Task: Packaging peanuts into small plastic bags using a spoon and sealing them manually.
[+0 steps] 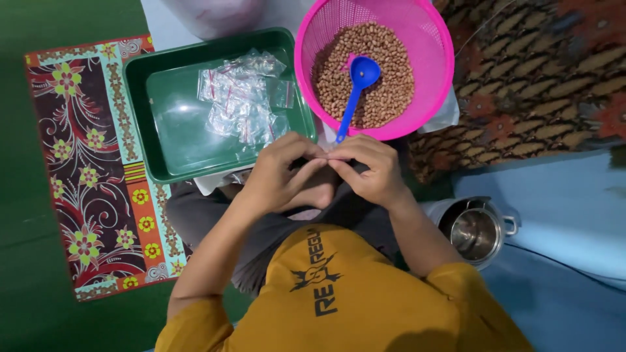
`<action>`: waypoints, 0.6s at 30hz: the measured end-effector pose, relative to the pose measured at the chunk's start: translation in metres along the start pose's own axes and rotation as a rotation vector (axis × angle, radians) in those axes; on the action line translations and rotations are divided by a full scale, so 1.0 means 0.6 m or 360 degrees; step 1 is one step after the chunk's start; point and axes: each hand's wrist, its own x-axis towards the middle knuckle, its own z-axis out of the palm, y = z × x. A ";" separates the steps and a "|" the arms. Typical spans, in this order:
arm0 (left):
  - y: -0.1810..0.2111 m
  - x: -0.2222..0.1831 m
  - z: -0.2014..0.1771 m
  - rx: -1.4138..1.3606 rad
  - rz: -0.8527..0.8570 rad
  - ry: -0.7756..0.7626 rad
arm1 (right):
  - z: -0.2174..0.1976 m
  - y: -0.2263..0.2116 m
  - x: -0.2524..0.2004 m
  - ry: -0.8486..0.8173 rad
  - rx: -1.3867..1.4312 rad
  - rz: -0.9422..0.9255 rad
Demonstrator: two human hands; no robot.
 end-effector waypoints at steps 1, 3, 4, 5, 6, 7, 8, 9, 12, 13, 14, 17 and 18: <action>0.003 -0.002 -0.003 -0.0003 0.0002 0.0009 | 0.001 0.002 -0.001 -0.0008 -0.0003 -0.0004; 0.007 -0.007 -0.008 -0.0118 -0.0077 0.0063 | 0.004 0.006 -0.004 0.0028 0.0015 -0.0014; 0.004 -0.011 -0.008 -0.0122 -0.0076 0.0072 | 0.006 0.003 -0.004 0.0019 0.0012 -0.0018; 0.000 -0.015 -0.007 -0.0183 -0.0092 0.0108 | 0.008 0.000 -0.003 0.0019 0.0046 -0.0002; -0.003 -0.019 -0.007 -0.0246 -0.0108 0.0143 | 0.011 -0.002 -0.003 0.0019 0.0079 0.0014; -0.007 -0.024 -0.005 -0.0249 -0.0109 0.0155 | 0.016 -0.004 -0.003 0.0007 0.0079 0.0011; -0.012 -0.029 -0.003 -0.0261 -0.0092 0.0162 | 0.020 -0.006 -0.003 0.0008 0.0102 0.0042; -0.016 -0.035 -0.001 -0.0272 -0.0075 0.0169 | 0.025 -0.008 -0.005 0.0009 0.0128 0.0074; -0.024 -0.044 0.000 -0.0321 -0.0094 0.0216 | 0.032 -0.009 -0.004 -0.0020 0.0214 0.0138; -0.024 -0.047 0.000 -0.0321 -0.0094 0.0223 | 0.034 -0.011 -0.002 -0.0026 0.0215 0.0135; -0.024 -0.050 -0.001 -0.0330 -0.0093 0.0244 | 0.037 -0.012 -0.001 -0.0038 0.0237 0.0130; -0.024 -0.056 -0.004 -0.0364 -0.0097 0.0262 | 0.044 -0.017 0.003 -0.0062 0.0290 0.0125; -0.024 -0.057 -0.006 -0.0387 -0.0101 0.0256 | 0.045 -0.018 0.004 -0.0070 0.0321 0.0125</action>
